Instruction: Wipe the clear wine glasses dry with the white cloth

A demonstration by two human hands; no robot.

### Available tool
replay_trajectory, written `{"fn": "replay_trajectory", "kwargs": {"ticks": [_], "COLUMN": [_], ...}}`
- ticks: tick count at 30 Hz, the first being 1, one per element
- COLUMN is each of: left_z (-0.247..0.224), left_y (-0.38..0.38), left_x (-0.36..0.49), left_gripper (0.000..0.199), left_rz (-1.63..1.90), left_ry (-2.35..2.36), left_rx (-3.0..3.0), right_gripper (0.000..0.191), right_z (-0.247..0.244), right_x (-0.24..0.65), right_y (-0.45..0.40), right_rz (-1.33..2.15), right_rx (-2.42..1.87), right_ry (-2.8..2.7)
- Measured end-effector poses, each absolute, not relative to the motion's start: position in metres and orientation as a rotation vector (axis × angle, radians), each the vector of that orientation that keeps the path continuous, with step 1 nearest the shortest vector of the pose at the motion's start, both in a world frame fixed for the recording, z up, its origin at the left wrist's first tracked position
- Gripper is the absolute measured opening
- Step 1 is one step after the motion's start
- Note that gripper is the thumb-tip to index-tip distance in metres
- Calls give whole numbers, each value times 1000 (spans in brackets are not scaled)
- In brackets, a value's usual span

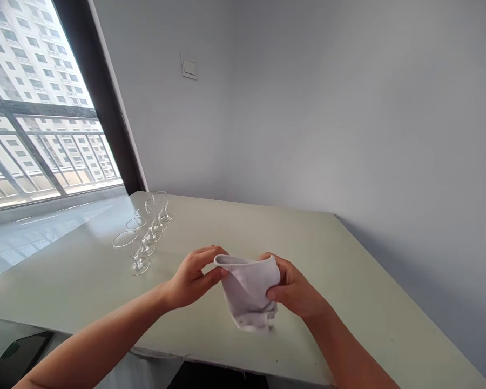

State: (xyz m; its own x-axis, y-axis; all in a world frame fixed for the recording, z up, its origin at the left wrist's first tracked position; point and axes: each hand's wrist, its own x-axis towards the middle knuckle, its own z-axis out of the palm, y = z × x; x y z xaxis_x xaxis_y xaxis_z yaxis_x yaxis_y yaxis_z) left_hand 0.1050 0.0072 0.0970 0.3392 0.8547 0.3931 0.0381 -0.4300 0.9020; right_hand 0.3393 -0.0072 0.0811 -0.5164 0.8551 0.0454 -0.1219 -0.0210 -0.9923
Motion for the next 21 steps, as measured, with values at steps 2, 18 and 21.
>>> {"fn": "replay_trajectory", "kwargs": {"ticks": [2, 18, 21], "left_z": [96, 39, 25], "left_y": [20, 50, 50], "left_x": [111, 56, 43], "left_gripper": [20, 35, 34], "left_rz": [1133, 594, 595], "left_ry": [870, 766, 928], "left_rx": [1819, 2615, 2439], "right_gripper": [34, 20, 26], "right_z": [87, 45, 46], "right_x": [336, 335, 332], "right_y": [2, 27, 23], "right_rz": [1498, 636, 788], "right_rx": [-938, -1098, -1202], "right_ry": [-1640, -2569, -2495]}}
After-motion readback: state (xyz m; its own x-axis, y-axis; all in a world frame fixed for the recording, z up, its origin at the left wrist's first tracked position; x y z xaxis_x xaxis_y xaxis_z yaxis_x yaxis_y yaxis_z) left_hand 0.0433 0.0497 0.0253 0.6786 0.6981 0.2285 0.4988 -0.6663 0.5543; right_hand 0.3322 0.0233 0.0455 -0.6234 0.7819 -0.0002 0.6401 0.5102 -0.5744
